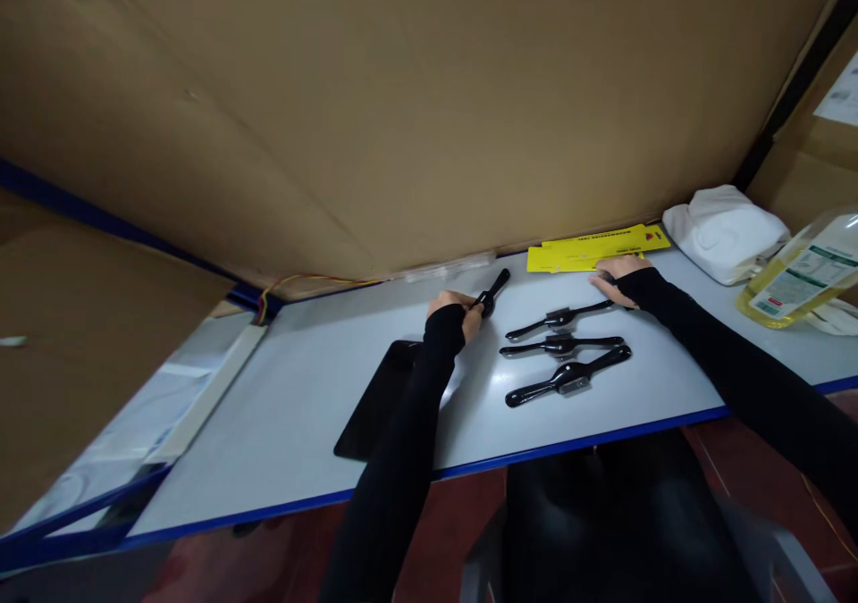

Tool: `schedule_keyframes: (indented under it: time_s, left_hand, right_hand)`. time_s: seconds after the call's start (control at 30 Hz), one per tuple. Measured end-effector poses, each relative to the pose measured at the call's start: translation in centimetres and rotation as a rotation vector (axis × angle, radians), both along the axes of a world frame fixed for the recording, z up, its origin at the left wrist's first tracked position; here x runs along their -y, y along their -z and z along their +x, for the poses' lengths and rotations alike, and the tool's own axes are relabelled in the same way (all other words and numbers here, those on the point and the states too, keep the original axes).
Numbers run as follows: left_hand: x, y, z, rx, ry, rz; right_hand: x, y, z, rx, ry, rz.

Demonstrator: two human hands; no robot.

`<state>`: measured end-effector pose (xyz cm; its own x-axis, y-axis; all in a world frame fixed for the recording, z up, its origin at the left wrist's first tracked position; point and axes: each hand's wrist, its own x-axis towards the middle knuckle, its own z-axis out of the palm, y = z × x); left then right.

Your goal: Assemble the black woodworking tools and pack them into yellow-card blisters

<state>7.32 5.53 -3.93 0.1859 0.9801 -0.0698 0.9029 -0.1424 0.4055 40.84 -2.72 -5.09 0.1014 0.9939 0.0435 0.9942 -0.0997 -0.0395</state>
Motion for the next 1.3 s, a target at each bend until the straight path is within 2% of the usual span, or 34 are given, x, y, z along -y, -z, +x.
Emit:
schedule_keyframes:
  time_s: [0.1,0.17,0.23,0.3,0.43,0.5,0.57,0.67,0.8,0.87,0.93,1.0,1.1,1.2,1.27,1.3]
  left_hand:
    - [0.4,0.0,0.6,-0.1,0.006,0.081]
    - [0.6,0.3,1.1,-0.094,0.041,0.218]
    - [1.1,0.9,2.1,0.019,0.149,0.365]
    - [2.0,1.9,3.6,0.168,0.334,0.434]
    - [4.2,3.3,6.8,0.308,0.693,0.352]
    - [4.8,3.4,7.5,0.306,0.787,0.299]
    - [4.9,3.1,7.4,0.293,0.82,0.269]
    - [4.6,2.7,6.7,0.265,0.813,0.263]
    - [4.1,2.3,6.1,0.3,0.806,0.235]
    - [4.0,1.7,5.7,0.429,0.782,0.077]
    - [3.7,0.7,4.9,0.633,0.69,-0.174]
    - [3.2,-0.4,4.0,0.87,0.555,-0.398]
    - [2.8,-1.3,3.4,1.22,0.446,-0.533]
    - [3.6,-0.3,5.1,1.362,0.438,-0.446]
    - [4.6,1.1,6.9,1.361,0.381,-0.352]
    - [5.2,1.7,7.8,1.372,0.331,-0.314]
  right_hand:
    - [0.3,-0.4,-0.1,0.025,-0.001,0.01]
    - [0.6,-0.6,-0.2,0.031,0.013,-0.011]
    - [0.9,-0.8,-0.3,0.027,0.016,-0.031]
    - [1.2,-1.1,-0.4,0.012,0.023,-0.049]
    - [1.8,-1.9,-0.5,-0.076,0.094,-0.067]
    - [2.0,-2.4,-0.6,-0.117,0.129,-0.045]
    - [2.2,-2.8,-0.8,-0.142,0.134,0.013]
    - [2.6,-2.9,-1.5,-0.234,-0.013,0.165]
    - [2.7,-1.6,-3.1,-0.389,-0.441,0.305]
    - [2.5,-0.8,-3.9,-0.427,-0.583,0.3]
    - [2.3,-0.2,-4.5,-0.492,-0.644,0.262]
    - [2.3,0.0,-5.3,-0.614,-0.61,0.245]
    - [2.6,-0.4,-6.9,-0.923,-0.357,0.264]
    - [3.2,-0.5,-9.0,-1.276,-0.095,0.287]
    - [3.4,-0.3,-9.9,-1.347,0.01,0.31]
    - [3.5,-0.1,-10.1,-1.297,0.044,0.321]
